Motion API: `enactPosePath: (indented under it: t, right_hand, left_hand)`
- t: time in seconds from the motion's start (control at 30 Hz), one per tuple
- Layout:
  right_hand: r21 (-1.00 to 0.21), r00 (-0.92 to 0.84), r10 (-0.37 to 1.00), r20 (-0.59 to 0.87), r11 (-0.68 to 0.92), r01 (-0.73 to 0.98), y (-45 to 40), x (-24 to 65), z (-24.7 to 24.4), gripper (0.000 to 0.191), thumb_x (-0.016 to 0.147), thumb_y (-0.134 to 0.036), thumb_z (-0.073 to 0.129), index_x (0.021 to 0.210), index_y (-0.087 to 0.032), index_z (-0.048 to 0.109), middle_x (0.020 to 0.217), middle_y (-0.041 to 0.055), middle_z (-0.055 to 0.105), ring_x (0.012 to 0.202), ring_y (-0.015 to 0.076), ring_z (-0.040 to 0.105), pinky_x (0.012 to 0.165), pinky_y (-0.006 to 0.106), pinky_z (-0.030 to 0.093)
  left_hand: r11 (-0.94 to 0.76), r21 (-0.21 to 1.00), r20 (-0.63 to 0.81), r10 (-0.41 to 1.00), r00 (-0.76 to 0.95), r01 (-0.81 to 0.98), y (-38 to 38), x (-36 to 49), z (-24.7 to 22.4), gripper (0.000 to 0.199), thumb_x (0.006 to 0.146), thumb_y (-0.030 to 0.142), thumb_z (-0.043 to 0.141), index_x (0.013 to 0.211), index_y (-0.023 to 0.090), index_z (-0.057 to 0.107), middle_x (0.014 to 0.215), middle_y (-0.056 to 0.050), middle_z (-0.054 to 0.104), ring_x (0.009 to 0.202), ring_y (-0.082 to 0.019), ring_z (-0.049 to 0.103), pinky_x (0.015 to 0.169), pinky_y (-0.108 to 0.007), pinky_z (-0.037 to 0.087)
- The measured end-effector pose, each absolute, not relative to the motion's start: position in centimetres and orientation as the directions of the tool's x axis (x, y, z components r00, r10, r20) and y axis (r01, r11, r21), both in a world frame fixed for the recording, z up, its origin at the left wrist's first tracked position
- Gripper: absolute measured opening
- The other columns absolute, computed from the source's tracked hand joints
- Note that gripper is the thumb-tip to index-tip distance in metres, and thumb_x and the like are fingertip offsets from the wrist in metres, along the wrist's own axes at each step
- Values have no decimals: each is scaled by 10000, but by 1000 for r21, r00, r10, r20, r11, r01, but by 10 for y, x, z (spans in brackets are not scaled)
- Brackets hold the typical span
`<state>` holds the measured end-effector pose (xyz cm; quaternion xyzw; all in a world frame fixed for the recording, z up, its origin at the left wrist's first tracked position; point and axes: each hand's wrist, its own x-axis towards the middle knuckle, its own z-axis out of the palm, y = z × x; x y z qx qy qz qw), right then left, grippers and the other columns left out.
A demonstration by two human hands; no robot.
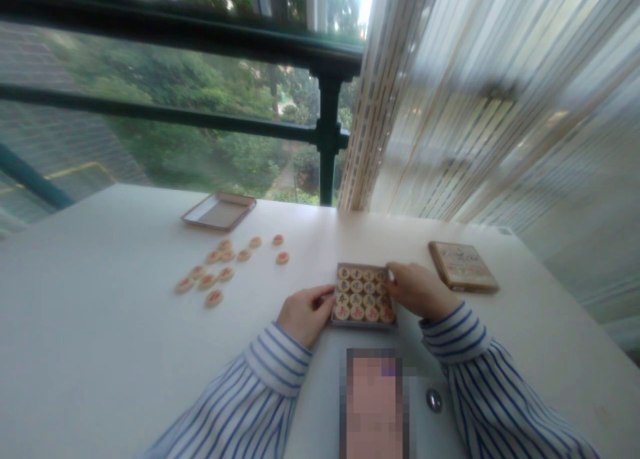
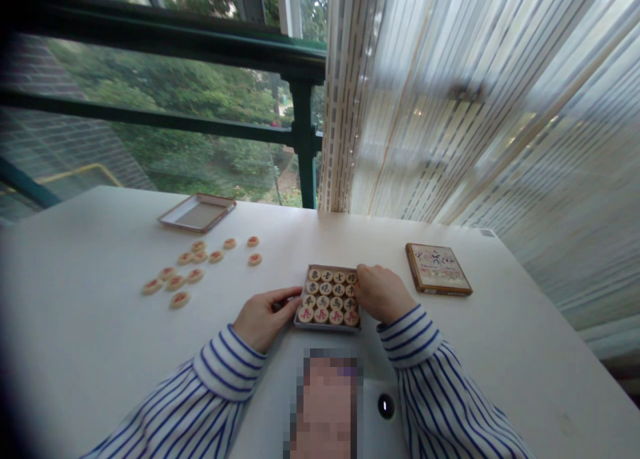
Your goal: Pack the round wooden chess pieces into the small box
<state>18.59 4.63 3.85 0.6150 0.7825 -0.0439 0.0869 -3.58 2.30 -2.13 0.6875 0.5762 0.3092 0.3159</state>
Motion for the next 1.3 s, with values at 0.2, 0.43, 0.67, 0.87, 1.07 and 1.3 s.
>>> enactPosePath:
  t: [0.2,0.43,0.67,0.87,1.07,1.3]
  right_hand:
    - [36,-238,955,-177,248,968,47,185,38,247,848,-276,342,908,-159,551,842,95,637,796,186,586,632,271,353]
    - [32,-237,956,-176,246,969,47,186,37,236,847,-281,346,880,-159,546,826,92,638,774,183,589,607,267,346]
    - [34,-231,965,-124,237,971,45,187,39,258,845,-307,339,948,-170,533,823,92,638,775,196,591,609,275,349]
    - [23,-186,981,-62,188,982,41,181,48,316,866,-381,321,1053,-203,503,805,71,643,785,188,588,626,275,352]
    - [23,-221,975,-18,221,975,37,173,52,311,869,-396,306,944,-222,552,778,52,641,740,184,583,596,271,324]
    - [16,-252,968,8,252,968,33,168,54,292,868,-379,314,938,-229,555,788,45,644,733,174,577,581,266,301]
  left_hand:
    - [-132,798,56,988,145,588,23,-35,-23,356,746,392,482,1008,216,647,796,-37,699,698,-161,621,636,-257,477]
    - [-121,812,48,989,141,571,23,-35,-23,357,742,386,486,1013,216,645,769,-38,694,673,-158,612,620,-258,472]
    - [-137,786,99,990,96,603,22,-34,-19,359,744,390,482,994,192,646,716,-34,681,624,-146,600,592,-251,467]
    - [-135,764,171,985,4,631,21,-33,-14,306,731,373,493,914,188,654,707,-18,672,590,-131,588,566,-238,462]
    - [-154,756,197,980,3,636,22,-34,-17,272,735,370,489,849,188,656,721,-21,669,584,-127,583,543,-226,447]
    - [-150,761,192,981,1,631,22,-33,-16,263,730,361,498,847,184,652,707,-19,665,589,-129,584,564,-238,455]
